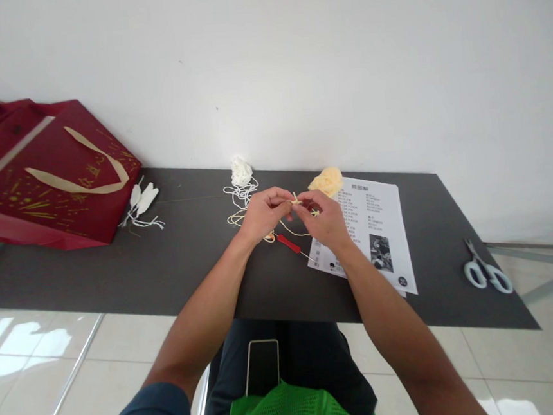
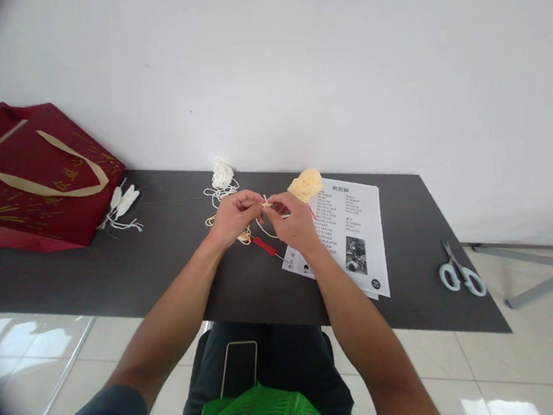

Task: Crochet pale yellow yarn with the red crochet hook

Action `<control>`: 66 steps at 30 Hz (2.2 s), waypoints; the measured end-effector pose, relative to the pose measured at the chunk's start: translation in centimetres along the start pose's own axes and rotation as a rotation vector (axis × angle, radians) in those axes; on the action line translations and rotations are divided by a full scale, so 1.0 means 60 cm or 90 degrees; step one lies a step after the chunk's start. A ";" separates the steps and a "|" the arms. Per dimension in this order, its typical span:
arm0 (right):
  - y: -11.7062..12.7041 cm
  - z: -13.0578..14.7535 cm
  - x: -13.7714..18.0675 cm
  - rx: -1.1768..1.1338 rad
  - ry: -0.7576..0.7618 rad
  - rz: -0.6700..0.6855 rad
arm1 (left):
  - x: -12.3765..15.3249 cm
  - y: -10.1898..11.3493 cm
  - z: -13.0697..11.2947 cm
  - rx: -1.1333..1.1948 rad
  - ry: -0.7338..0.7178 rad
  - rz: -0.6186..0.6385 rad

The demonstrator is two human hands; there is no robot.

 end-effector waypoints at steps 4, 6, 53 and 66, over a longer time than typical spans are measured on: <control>0.002 -0.007 -0.003 -0.067 -0.074 0.000 | 0.001 0.005 -0.003 -0.034 -0.007 -0.023; 0.003 -0.012 -0.005 -0.130 -0.122 -0.006 | -0.001 0.009 -0.003 -0.029 -0.018 -0.065; 0.062 -0.076 -0.026 0.008 -0.211 0.010 | -0.012 0.078 -0.016 0.228 0.003 -0.367; 0.036 -0.038 -0.024 0.240 -0.049 0.020 | -0.005 0.036 -0.023 -0.003 -0.007 -0.241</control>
Point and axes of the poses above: each hand's wrist, its own x-axis away from the middle knuckle, its own y-axis out of the back of the hand, z = x × y, the point moved 3 cm from there along -x, towards the middle knuckle, and after that the axes turned 1 degree about -y, right-handed, at the moved point
